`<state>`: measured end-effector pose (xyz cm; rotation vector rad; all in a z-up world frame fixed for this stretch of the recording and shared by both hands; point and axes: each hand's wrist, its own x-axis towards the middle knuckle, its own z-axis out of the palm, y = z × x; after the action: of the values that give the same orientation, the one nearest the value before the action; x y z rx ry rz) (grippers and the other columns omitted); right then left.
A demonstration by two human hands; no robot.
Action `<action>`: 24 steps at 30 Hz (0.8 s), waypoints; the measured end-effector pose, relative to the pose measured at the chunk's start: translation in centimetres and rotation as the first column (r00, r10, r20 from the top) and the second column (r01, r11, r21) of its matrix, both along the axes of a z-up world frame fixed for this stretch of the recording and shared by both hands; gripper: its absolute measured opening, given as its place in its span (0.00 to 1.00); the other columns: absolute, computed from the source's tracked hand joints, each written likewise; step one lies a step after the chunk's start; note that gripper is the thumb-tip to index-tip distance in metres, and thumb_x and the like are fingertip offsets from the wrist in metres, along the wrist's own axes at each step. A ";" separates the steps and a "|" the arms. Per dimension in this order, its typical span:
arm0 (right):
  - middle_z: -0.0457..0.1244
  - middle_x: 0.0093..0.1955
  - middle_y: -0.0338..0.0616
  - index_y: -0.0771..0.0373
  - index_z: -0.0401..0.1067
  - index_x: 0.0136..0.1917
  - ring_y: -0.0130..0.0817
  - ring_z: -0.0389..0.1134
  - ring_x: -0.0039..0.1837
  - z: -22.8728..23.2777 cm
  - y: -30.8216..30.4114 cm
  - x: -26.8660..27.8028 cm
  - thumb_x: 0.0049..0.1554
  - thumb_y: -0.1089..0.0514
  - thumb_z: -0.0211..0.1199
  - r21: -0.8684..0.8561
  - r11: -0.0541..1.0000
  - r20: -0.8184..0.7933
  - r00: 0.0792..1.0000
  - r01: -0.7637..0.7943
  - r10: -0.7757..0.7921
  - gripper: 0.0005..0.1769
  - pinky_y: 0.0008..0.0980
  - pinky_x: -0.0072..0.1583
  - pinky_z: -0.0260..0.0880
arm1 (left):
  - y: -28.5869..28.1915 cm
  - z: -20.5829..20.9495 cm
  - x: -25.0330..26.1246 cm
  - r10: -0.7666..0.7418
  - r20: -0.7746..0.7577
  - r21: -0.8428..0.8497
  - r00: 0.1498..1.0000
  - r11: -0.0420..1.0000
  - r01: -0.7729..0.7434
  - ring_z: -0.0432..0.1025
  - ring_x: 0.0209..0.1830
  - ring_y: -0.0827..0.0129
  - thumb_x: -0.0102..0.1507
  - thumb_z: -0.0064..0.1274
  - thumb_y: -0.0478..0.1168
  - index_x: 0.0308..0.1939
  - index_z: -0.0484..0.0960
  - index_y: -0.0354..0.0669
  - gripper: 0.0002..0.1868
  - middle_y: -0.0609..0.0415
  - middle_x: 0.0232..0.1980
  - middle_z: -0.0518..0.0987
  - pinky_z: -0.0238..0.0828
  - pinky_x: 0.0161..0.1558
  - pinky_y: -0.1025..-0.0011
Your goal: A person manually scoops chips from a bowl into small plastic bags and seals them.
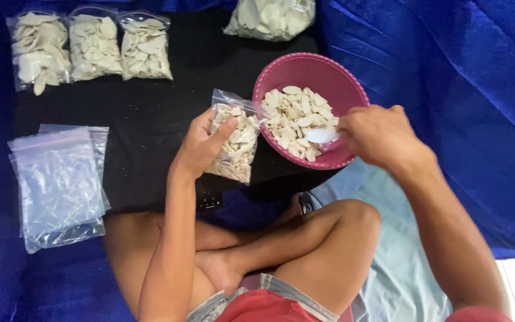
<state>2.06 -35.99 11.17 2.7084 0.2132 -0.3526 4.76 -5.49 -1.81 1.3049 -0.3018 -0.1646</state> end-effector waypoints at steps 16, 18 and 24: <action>0.72 0.44 0.29 0.44 0.73 0.43 0.41 0.75 0.54 -2.1 1.4 3.6 0.61 0.53 0.55 0.258 0.953 0.154 0.981 -0.157 0.120 0.07 0.49 0.52 0.70 | 0.0 0.2 -0.3 -0.006 0.000 -0.010 1.000 1.000 0.006 0.73 0.43 0.75 0.68 0.57 0.43 0.46 0.83 0.40 0.10 0.54 0.40 0.83 0.75 0.53 0.66; 0.74 0.46 0.31 0.39 0.76 0.49 0.43 0.76 0.56 0.6 1.1 2.3 0.63 0.48 0.55 0.120 0.993 -0.012 1.000 -0.020 0.022 0.08 0.50 0.56 0.72 | 0.0 0.6 -0.4 0.002 0.003 0.019 1.000 1.000 -0.002 0.73 0.43 0.76 0.67 0.57 0.42 0.46 0.83 0.42 0.08 0.56 0.40 0.83 0.75 0.53 0.67; 0.73 0.44 0.51 0.50 0.78 0.50 0.59 0.73 0.55 4.0 3.4 -1.1 0.59 0.53 0.58 0.231 0.967 -0.101 0.991 0.109 -0.088 0.09 0.57 0.56 0.72 | -0.1 1.5 -0.6 0.015 -0.002 0.048 1.000 0.999 -0.015 0.74 0.42 0.73 0.68 0.56 0.43 0.46 0.83 0.40 0.10 0.53 0.39 0.84 0.75 0.53 0.64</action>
<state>0.96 -32.56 15.18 2.9475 0.1547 -0.5089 4.13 -5.62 -0.31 1.3544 -0.2877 -0.1618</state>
